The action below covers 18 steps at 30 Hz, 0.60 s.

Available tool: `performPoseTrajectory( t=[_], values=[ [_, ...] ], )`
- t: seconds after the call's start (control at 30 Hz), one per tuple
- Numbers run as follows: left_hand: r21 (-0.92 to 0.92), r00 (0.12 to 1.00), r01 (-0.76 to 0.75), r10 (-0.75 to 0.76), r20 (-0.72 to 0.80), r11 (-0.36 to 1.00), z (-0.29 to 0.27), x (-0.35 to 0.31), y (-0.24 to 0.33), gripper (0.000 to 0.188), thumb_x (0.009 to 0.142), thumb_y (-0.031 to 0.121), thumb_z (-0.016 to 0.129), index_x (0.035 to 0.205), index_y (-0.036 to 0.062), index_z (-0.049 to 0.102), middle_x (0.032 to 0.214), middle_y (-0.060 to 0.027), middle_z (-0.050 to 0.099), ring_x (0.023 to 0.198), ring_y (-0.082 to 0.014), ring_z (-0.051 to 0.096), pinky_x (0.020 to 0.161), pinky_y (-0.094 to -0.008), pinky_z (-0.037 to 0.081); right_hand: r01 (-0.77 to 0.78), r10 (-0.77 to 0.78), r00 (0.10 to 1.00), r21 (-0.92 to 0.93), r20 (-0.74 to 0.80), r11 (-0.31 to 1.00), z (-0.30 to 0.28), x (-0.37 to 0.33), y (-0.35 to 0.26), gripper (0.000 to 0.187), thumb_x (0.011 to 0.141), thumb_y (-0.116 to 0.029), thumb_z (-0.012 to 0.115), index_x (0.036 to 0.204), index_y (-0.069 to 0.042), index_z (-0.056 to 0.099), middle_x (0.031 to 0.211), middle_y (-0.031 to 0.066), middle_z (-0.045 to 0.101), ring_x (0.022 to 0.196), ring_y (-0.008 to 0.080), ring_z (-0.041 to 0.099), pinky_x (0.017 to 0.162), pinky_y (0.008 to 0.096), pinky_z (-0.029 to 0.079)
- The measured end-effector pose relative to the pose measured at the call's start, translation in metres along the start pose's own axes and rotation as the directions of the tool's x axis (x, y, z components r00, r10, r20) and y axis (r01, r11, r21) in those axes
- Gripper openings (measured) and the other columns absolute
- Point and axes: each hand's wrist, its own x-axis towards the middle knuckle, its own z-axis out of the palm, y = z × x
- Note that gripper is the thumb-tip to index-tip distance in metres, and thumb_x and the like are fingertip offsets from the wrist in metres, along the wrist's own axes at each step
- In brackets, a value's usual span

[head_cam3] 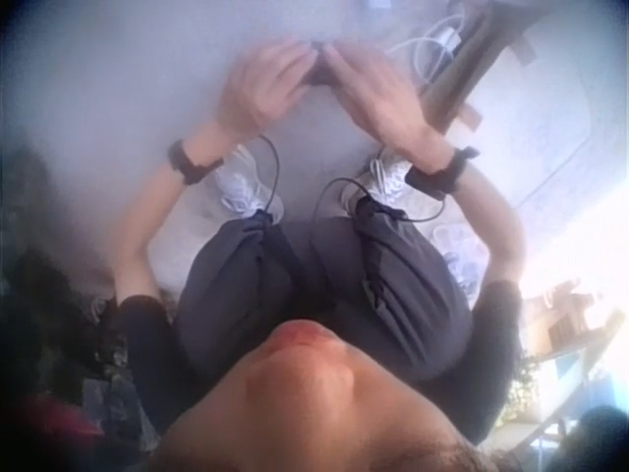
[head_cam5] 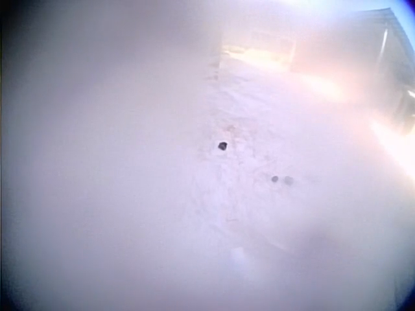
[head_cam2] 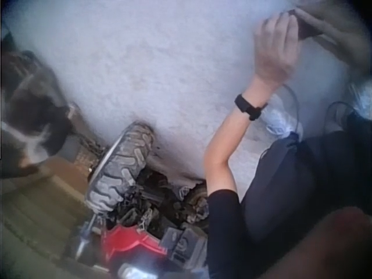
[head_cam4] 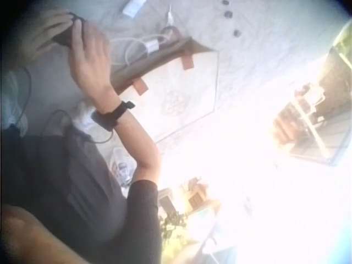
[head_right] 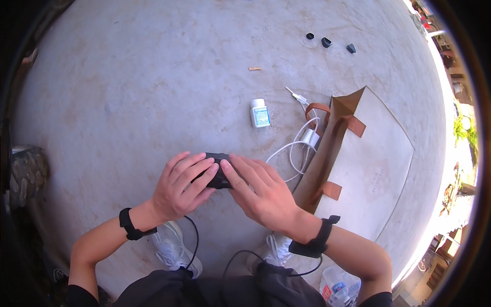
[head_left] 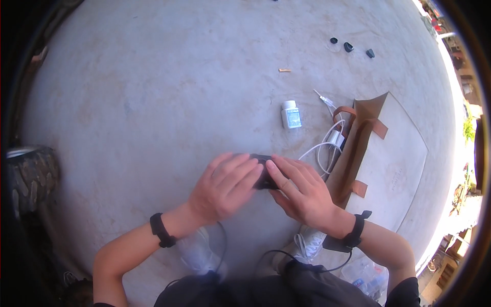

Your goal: The person assembles components of a small electronic device by hand, fitting plastic caps onto a black housing and later handling a white power adapter and charging cable.

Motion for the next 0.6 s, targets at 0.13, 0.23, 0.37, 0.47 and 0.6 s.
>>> performPoseTrajectory(
  t=[0.13,0.23,0.37,0.47,0.6],
  values=[
    [-0.005,1.0,-0.006,0.006,-0.007,1.0,0.001,-0.001,0.0,0.057,0.081,0.015,0.082,0.133,0.0027,0.065,0.134,-0.0106,0.063,0.126,-0.0284,0.06,0.109,-0.0487,0.046,0.007,-0.007,1.0,0.006,-0.005,1.0,0.0,-0.001,0.0,0.069,0.081,-0.005,0.078,0.146,-0.002,0.054,0.135,0.018,0.062,0.118,0.0332,0.064,0.101,0.0415,0.052],
    [-0.01,1.0,-0.019,0.019,-0.007,1.0,0.003,0.0,-0.003,0.059,0.079,0.016,0.082,0.133,0.0028,0.065,0.134,-0.0104,0.063,0.126,-0.0284,0.06,0.109,-0.0487,0.046,-0.004,0.004,1.0,0.008,-0.012,1.0,0.003,-0.003,-0.001,0.07,0.082,-0.005,0.078,0.147,-0.002,0.054,0.135,0.0183,0.062,0.118,0.0331,0.064,0.099,0.0411,0.052],
    [-0.01,1.0,-0.019,0.019,0.002,1.0,0.003,-0.001,-0.004,0.059,0.078,0.016,0.082,0.133,0.003,0.065,0.134,-0.0104,0.063,0.126,-0.0285,0.06,0.109,-0.0487,0.045,-0.028,0.028,1.0,0.01,-0.006,1.0,0.001,-0.001,-0.002,0.071,0.083,-0.005,0.077,0.15,-0.004,0.052,0.134,0.0184,0.061,0.116,0.0334,0.064,0.097,0.0405,0.052],
    [0.005,1.0,-0.003,0.003,0.024,1.0,0.0,0.0,-0.003,0.06,0.078,0.015,0.083,0.134,0.0036,0.064,0.134,-0.0104,0.063,0.127,-0.0283,0.059,0.11,-0.0489,0.045,-0.046,0.045,0.998,0.005,0.049,0.999,-0.007,0.0,-0.002,0.072,0.084,-0.007,0.077,0.151,-0.007,0.051,0.134,0.018,0.06,0.112,0.0337,0.064,0.097,0.041,0.052],
    [0.013,0.999,-0.012,0.011,0.037,1.0,-0.003,-0.001,-0.005,0.063,0.077,0.016,0.084,0.135,0.0062,0.062,0.136,-0.0111,0.061,0.129,-0.0298,0.058,0.11,-0.0502,0.045,-0.054,0.05,0.993,0.035,0.104,0.998,-0.018,0.006,-0.002,0.071,0.083,-0.011,0.077,0.15,-0.009,0.052,0.133,0.0179,0.059,0.11,0.0339,0.064,0.096,0.042,0.052]
  ],
)
